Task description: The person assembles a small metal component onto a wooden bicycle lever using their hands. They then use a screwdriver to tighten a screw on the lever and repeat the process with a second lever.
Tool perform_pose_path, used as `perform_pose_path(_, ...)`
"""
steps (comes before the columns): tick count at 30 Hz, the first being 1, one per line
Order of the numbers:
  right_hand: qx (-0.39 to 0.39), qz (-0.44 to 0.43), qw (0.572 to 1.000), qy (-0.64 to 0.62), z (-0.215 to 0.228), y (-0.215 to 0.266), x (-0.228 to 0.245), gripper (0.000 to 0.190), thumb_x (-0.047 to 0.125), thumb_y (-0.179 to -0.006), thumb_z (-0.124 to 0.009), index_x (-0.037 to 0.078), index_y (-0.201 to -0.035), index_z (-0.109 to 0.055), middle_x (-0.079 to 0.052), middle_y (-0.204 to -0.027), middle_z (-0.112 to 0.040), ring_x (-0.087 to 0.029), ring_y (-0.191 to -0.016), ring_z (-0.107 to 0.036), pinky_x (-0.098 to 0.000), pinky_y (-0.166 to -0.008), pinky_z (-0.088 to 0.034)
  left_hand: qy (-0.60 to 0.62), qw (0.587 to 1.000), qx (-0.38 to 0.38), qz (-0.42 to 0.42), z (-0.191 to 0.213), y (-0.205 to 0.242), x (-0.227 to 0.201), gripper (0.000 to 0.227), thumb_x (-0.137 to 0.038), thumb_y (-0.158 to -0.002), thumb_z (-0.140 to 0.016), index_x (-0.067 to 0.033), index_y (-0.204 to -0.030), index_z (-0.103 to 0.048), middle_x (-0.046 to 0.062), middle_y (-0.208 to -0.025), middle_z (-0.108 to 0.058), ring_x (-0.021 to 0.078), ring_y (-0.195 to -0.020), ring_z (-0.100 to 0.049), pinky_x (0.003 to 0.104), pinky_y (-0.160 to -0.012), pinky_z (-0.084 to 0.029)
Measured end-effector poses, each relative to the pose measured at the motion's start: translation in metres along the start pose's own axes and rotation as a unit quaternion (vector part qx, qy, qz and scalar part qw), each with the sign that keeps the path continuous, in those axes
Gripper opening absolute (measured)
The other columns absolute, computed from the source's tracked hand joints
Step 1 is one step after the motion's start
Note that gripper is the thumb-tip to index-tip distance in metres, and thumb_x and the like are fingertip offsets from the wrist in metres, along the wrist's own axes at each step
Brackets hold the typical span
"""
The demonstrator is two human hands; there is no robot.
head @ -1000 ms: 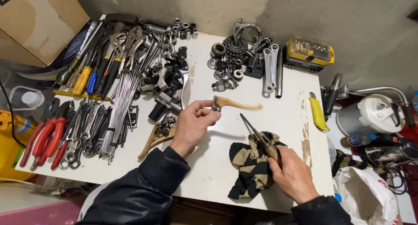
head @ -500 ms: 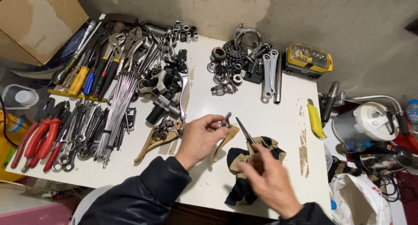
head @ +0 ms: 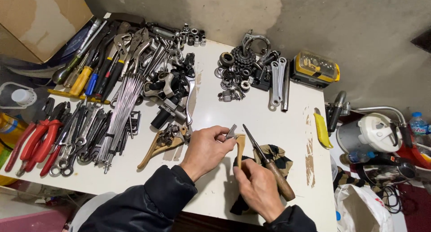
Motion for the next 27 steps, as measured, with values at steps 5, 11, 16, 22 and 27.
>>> perform_pose_path(5, -0.004, 0.068, 0.988, 0.140, 0.010, -0.011, -0.013, 0.020, 0.035, -0.097, -0.058, 0.021, -0.084, -0.064, 0.000, -0.067, -0.068, -0.021, -0.060, -0.065, -0.0382, -0.057, -0.052, -0.158, 0.985, 0.033, -0.068, 0.000, -0.003, -0.001, 0.039, -0.034, -0.086, -0.064, -0.0115, -0.115, -0.076, 0.008, -0.110, -0.076, 0.0233, -0.096, -0.073, 0.038, -0.089, -0.057)
perform_pose_path(11, 0.079, -0.062, 0.995, -0.014, 0.038, -0.028, -0.015, 0.023, 0.027, -0.095, -0.066, 0.015, -0.077, -0.072, -0.001, -0.064, -0.067, -0.015, -0.060, -0.056, -0.0298, -0.060, -0.041, -0.144, 0.967, -0.050, -0.204, 0.005, 0.003, -0.016, 0.041, -0.036, -0.092, -0.063, -0.0070, -0.120, -0.071, 0.011, -0.113, -0.066, 0.0233, -0.068, -0.066, 0.042, -0.078, -0.053)
perform_pose_path(16, 0.034, -0.168, 0.979, -0.113, 0.066, -0.042, -0.015, 0.023, 0.025, -0.097, -0.065, 0.009, -0.095, -0.081, -0.006, -0.081, -0.075, -0.017, -0.066, -0.062, -0.0289, -0.059, -0.047, -0.125, 0.970, -0.062, -0.201, 0.015, 0.005, -0.017, 0.044, -0.037, -0.091, -0.065, -0.0078, -0.124, -0.069, 0.011, -0.121, -0.066, 0.0201, -0.052, -0.063, 0.040, -0.077, -0.052)
perform_pose_path(22, -0.032, -0.190, 0.974, -0.117, 0.087, -0.064, -0.007, 0.024, 0.027, -0.100, -0.061, 0.010, -0.107, -0.077, -0.008, -0.089, -0.079, -0.017, -0.070, -0.065, -0.0313, -0.063, -0.052, -0.114, 0.982, -0.014, -0.153, 0.008, 0.008, -0.017, 0.045, -0.040, -0.090, -0.061, -0.0084, -0.120, -0.072, 0.011, -0.122, -0.069, 0.0208, -0.062, -0.067, 0.041, -0.082, -0.052)
perform_pose_path(27, -0.082, -0.157, 0.974, -0.144, 0.090, -0.091, -0.001, 0.026, 0.026, -0.097, -0.058, 0.008, -0.083, -0.072, -0.004, -0.077, -0.077, -0.016, -0.057, -0.064, -0.0312, -0.065, -0.050, -0.113, 0.987, 0.026, -0.111, 0.006, 0.010, -0.015, 0.045, -0.043, -0.091, -0.059, -0.0126, -0.122, -0.072, 0.008, -0.123, -0.070, 0.0212, -0.065, -0.069, 0.041, -0.081, -0.053)
Point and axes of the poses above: each hand's wrist, its own y-axis away from the middle knuckle, its own z-axis out of the back of the hand, x = y × z, the point moved 9 cm from there along -y, towards the middle knuckle
